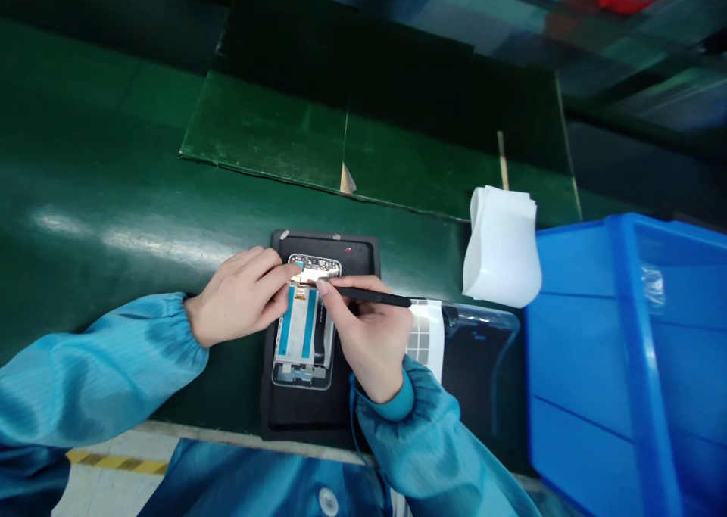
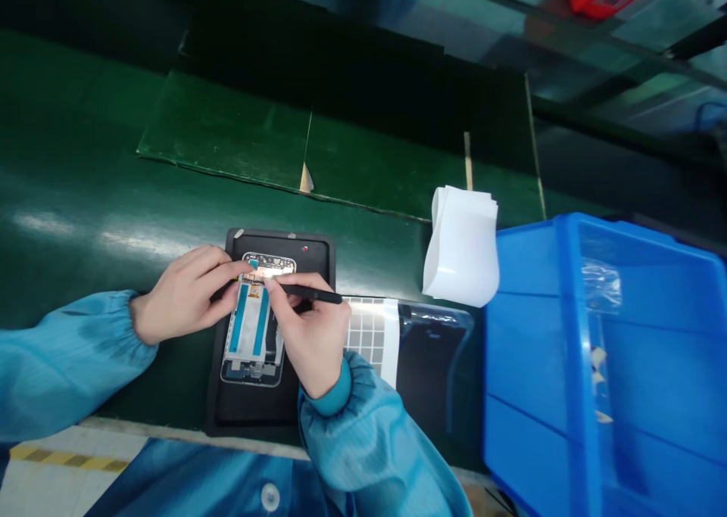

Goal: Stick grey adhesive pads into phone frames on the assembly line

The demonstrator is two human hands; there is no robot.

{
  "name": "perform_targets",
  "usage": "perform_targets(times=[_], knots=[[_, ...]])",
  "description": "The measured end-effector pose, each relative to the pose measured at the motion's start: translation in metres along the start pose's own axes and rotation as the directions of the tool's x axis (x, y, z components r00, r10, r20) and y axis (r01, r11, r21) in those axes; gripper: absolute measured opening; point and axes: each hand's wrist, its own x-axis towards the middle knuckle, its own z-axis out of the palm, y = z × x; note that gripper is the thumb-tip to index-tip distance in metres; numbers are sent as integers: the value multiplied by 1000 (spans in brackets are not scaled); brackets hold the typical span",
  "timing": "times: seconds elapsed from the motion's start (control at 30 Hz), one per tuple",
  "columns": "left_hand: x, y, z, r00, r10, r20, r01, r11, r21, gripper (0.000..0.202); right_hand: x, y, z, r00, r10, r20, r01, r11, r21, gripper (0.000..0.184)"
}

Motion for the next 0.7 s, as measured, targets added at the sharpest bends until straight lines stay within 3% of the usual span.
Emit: perform_targets(times=[0.2, 0.7], knots=[[-1, 1, -3, 996, 89, -11, -88, 995, 40, 24, -1, 2, 0, 1000, 4, 3, -4, 1000, 9, 8], [-1, 1, -2, 997, 79, -24, -78, 997, 24, 25, -2, 1, 1, 1000, 11, 1, -11, 1000, 25, 9]])
